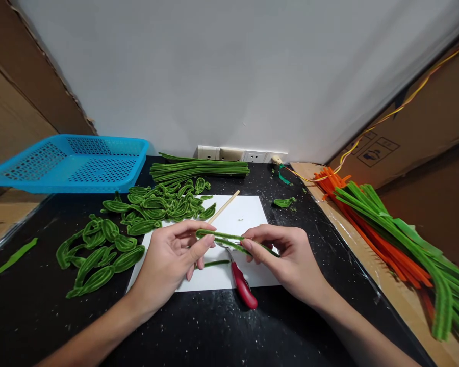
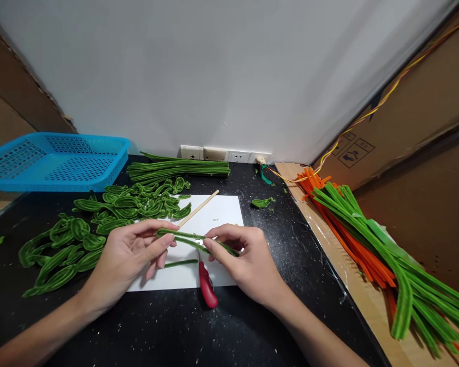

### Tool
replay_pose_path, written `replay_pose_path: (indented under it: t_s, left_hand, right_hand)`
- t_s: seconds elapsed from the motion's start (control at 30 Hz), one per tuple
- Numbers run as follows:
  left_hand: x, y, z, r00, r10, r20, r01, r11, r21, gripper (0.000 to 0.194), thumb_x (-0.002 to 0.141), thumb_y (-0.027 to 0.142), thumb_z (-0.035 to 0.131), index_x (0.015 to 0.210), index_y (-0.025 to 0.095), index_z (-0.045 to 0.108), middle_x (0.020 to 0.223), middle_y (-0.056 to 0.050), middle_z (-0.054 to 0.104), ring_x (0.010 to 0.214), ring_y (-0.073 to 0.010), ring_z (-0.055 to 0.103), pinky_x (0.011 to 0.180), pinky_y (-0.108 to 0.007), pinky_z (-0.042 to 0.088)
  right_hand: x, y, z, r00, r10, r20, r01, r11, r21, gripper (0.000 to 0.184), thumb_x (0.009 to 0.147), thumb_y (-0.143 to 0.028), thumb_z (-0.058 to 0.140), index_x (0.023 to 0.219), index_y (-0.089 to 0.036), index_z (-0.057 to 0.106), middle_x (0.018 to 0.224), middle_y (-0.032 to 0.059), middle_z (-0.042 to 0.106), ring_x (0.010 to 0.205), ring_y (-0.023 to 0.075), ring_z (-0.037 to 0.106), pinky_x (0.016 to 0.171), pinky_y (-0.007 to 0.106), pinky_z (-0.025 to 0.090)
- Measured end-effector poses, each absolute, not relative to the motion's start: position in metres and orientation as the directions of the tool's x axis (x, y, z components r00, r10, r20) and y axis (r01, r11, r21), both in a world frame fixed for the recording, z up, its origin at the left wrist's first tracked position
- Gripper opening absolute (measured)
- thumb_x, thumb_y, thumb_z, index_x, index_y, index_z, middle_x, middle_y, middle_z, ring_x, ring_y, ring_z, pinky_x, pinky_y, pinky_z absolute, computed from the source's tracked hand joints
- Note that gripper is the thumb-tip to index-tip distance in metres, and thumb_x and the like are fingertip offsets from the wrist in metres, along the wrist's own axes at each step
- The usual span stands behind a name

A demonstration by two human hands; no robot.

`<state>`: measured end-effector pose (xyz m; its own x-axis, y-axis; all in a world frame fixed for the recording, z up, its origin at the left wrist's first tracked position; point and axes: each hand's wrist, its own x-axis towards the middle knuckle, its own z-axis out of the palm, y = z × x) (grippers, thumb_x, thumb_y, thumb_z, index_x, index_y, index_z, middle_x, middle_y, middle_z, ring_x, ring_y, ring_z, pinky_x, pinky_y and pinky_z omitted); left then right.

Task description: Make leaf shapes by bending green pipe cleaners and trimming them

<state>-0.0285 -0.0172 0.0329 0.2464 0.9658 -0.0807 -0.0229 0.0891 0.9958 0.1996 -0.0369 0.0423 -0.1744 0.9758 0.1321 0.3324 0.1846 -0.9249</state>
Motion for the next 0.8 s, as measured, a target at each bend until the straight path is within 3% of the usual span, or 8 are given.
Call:
replay_pose_path:
  t_s: [0.1,0.27,0.47,0.57,0.67,0.73,0.8]
  left_hand:
    - [-0.0270,-0.0168,0.0322,0.326,0.939,-0.109,-0.006,0.117,0.993,0.030,0.091,0.039,0.076,0.104,0.012,0.076,0.063,-0.001,0.069,0.041,-0.0075,0.052,0.037,-0.015,0.040]
    - [-0.0261,-0.0217,0.0310,0.490,0.858,-0.150,0.089,0.122,0.988,0.034,0.100,0.040,0.065,0.082,0.012,0.075,0.079,-0.005,0.074,0.048,-0.0049,0.050,0.044,-0.015,0.040]
    - [-0.0303,-0.0258,0.0308,0.561,0.815,-0.148,0.152,0.075,0.986,0.033,0.102,0.045,0.063,0.110,0.017,0.079,0.075,-0.001,0.069,0.059,-0.0107,0.052,0.051,-0.020,0.041]
    - [-0.0290,-0.0266,0.0318,0.584,0.804,-0.109,0.211,-0.021,0.977,0.034,0.104,0.041,0.060,0.089,0.017,0.079,0.071,0.000,0.066,0.067,-0.0119,0.055,0.060,-0.021,0.041]
    - [-0.0275,-0.0259,0.0327,0.594,0.799,-0.091,0.221,-0.054,0.974,0.047,0.106,0.040,0.058,0.068,0.015,0.068,0.067,0.001,0.061,0.066,-0.0103,0.052,0.064,-0.022,0.038]
    - [-0.0273,-0.0245,0.0331,0.589,0.800,-0.117,0.189,0.004,0.982,0.051,0.106,0.044,0.056,0.065,0.014,0.064,0.064,0.002,0.058,0.058,-0.0081,0.046,0.057,-0.022,0.034]
    - [-0.0277,-0.0228,0.0335,0.581,0.799,-0.153,0.110,0.109,0.988,0.052,0.105,0.048,0.057,0.066,0.014,0.064,0.060,0.003,0.055,0.048,-0.0060,0.038,0.049,-0.022,0.029]
  right_hand:
    - [0.1967,-0.0386,0.0413,-0.192,0.970,0.150,0.351,0.210,-0.913,0.015,0.095,-0.029,0.072,0.089,-0.018,0.079,0.071,0.0008,0.076,0.063,0.0124,0.067,0.058,0.022,0.049]
    - [0.1967,-0.0387,0.0405,-0.220,0.950,0.223,0.399,0.296,-0.868,0.011,0.094,-0.025,0.072,0.091,-0.019,0.080,0.074,0.0009,0.077,0.062,0.0128,0.067,0.056,0.021,0.050]
    - [0.2019,-0.0367,0.0422,-0.294,0.922,0.252,0.418,0.361,-0.834,0.010,0.094,-0.020,0.073,0.094,-0.021,0.083,0.087,0.0025,0.083,0.073,0.0160,0.076,0.065,0.023,0.057]
    - [0.2012,-0.0378,0.0424,-0.318,0.915,0.247,0.410,0.368,-0.835,0.009,0.094,-0.021,0.074,0.093,-0.022,0.083,0.087,0.0019,0.084,0.073,0.0153,0.077,0.067,0.022,0.058]
    - [0.2011,-0.0381,0.0425,-0.282,0.934,0.219,0.384,0.320,-0.866,0.008,0.093,-0.023,0.076,0.097,-0.022,0.083,0.083,0.0021,0.082,0.070,0.0147,0.076,0.063,0.021,0.056]
    - [0.2030,-0.0369,0.0418,-0.246,0.946,0.213,0.253,0.275,-0.928,0.023,0.091,-0.030,0.080,0.113,-0.024,0.080,0.077,0.0010,0.078,0.064,0.0137,0.072,0.059,0.021,0.055]
    - [0.2056,-0.0349,0.0401,-0.241,0.944,0.226,0.042,0.242,-0.969,0.052,0.085,-0.039,0.086,0.133,-0.028,0.070,0.075,-0.0011,0.073,0.058,0.0128,0.067,0.054,0.022,0.055]
